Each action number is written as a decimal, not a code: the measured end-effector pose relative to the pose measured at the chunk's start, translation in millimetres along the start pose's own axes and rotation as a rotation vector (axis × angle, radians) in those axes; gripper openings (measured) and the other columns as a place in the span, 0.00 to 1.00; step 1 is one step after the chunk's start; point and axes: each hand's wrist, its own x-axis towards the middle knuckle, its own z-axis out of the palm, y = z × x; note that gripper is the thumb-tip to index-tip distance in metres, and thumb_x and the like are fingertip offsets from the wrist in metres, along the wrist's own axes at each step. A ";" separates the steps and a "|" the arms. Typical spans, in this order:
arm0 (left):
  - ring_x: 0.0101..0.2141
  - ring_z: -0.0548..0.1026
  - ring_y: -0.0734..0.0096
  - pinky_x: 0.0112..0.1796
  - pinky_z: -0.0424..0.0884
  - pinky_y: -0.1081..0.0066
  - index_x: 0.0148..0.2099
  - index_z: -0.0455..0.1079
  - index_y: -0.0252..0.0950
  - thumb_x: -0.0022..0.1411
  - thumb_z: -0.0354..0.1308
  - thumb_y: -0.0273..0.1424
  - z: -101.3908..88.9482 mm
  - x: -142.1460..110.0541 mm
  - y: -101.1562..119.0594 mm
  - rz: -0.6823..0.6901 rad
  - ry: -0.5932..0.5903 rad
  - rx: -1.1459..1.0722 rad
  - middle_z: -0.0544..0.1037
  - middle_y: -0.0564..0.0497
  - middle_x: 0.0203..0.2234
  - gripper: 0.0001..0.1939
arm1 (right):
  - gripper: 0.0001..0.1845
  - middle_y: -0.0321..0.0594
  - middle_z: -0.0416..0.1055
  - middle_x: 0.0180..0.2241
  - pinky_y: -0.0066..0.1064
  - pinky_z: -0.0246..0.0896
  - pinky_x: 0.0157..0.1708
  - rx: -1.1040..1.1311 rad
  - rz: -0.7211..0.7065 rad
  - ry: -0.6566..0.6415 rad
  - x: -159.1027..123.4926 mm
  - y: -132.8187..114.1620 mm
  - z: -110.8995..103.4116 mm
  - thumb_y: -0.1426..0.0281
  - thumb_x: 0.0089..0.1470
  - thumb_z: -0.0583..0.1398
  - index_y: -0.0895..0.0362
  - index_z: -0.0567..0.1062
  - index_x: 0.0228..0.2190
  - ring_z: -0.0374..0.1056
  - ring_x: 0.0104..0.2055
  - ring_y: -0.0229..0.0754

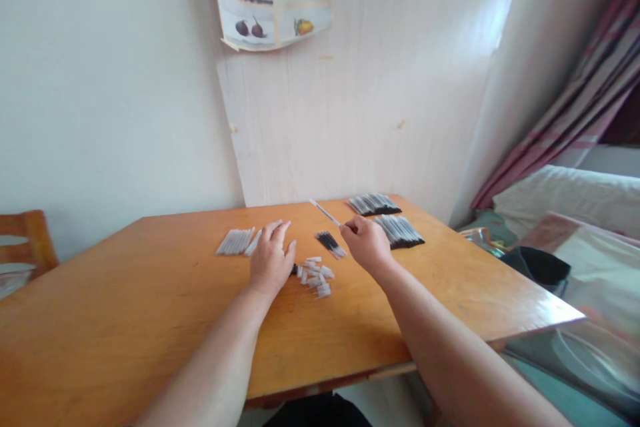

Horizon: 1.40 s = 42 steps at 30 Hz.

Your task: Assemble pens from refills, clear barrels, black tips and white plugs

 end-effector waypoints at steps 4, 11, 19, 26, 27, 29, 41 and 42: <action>0.54 0.67 0.56 0.56 0.65 0.59 0.58 0.65 0.37 0.62 0.54 0.33 0.0 -0.7 -0.8 0.003 -0.005 0.019 0.68 0.41 0.52 0.22 | 0.15 0.42 0.76 0.27 0.29 0.49 0.26 -0.075 0.082 0.060 10.9 18.7 -26.6 0.58 0.54 0.56 0.54 0.78 0.28 0.68 0.30 0.42; 0.53 0.68 0.57 0.57 0.63 0.60 0.57 0.67 0.34 0.62 0.53 0.34 0.4 1.1 -2.0 0.020 0.005 0.023 0.69 0.40 0.50 0.22 | 0.20 0.46 0.77 0.33 0.31 0.55 0.29 -0.225 0.322 0.099 28.8 92.7 -62.4 0.56 0.54 0.54 0.55 0.80 0.34 0.70 0.35 0.46; 0.51 0.69 0.57 0.56 0.64 0.59 0.55 0.67 0.37 0.62 0.52 0.37 0.5 2.0 -9.1 0.005 -0.025 0.035 0.70 0.42 0.49 0.21 | 0.19 0.48 0.77 0.38 0.32 0.58 0.33 -0.286 0.479 0.072 35.5 151.1 -66.3 0.58 0.53 0.55 0.55 0.81 0.35 0.72 0.41 0.50; 0.51 0.69 0.57 0.54 0.65 0.57 0.55 0.68 0.37 0.63 0.51 0.38 1.6 3.0 -15.5 0.017 -0.061 0.093 0.72 0.42 0.47 0.21 | 0.18 0.49 0.77 0.39 0.32 0.61 0.34 -0.271 0.526 0.060 33.9 165.8 -59.3 0.60 0.54 0.54 0.55 0.80 0.36 0.72 0.42 0.50; 0.51 0.69 0.56 0.54 0.65 0.57 0.55 0.68 0.37 0.63 0.51 0.38 1.6 3.2 -15.6 0.020 -0.060 0.099 0.72 0.42 0.47 0.21 | 0.17 0.49 0.77 0.39 0.32 0.61 0.34 -0.273 0.528 0.057 33.7 166.6 -58.9 0.61 0.54 0.54 0.55 0.80 0.35 0.72 0.42 0.49; 0.51 0.69 0.56 0.54 0.65 0.57 0.54 0.68 0.37 0.63 0.51 0.39 1.7 3.5 -15.3 0.022 -0.054 0.109 0.72 0.42 0.47 0.21 | 0.17 0.49 0.77 0.39 0.32 0.61 0.34 -0.279 0.524 0.051 33.7 167.4 -58.0 0.61 0.53 0.55 0.54 0.80 0.35 0.72 0.42 0.49; 0.50 0.70 0.57 0.54 0.65 0.58 0.52 0.70 0.36 0.63 0.51 0.39 3.4 1.4 -16.8 0.032 -0.055 0.114 0.73 0.43 0.46 0.20 | 0.17 0.49 0.78 0.40 0.36 0.61 0.34 -0.302 0.510 0.001 34.0 168.6 -52.1 0.59 0.51 0.55 0.53 0.80 0.35 0.73 0.43 0.53; 0.49 0.70 0.57 0.54 0.65 0.58 0.52 0.70 0.36 0.63 0.51 0.39 3.1 1.2 -16.9 0.031 -0.055 0.113 0.73 0.43 0.46 0.20 | 0.18 0.49 0.77 0.40 0.36 0.61 0.34 -0.300 0.507 -0.002 33.6 168.7 -52.2 0.59 0.51 0.55 0.53 0.81 0.35 0.72 0.43 0.54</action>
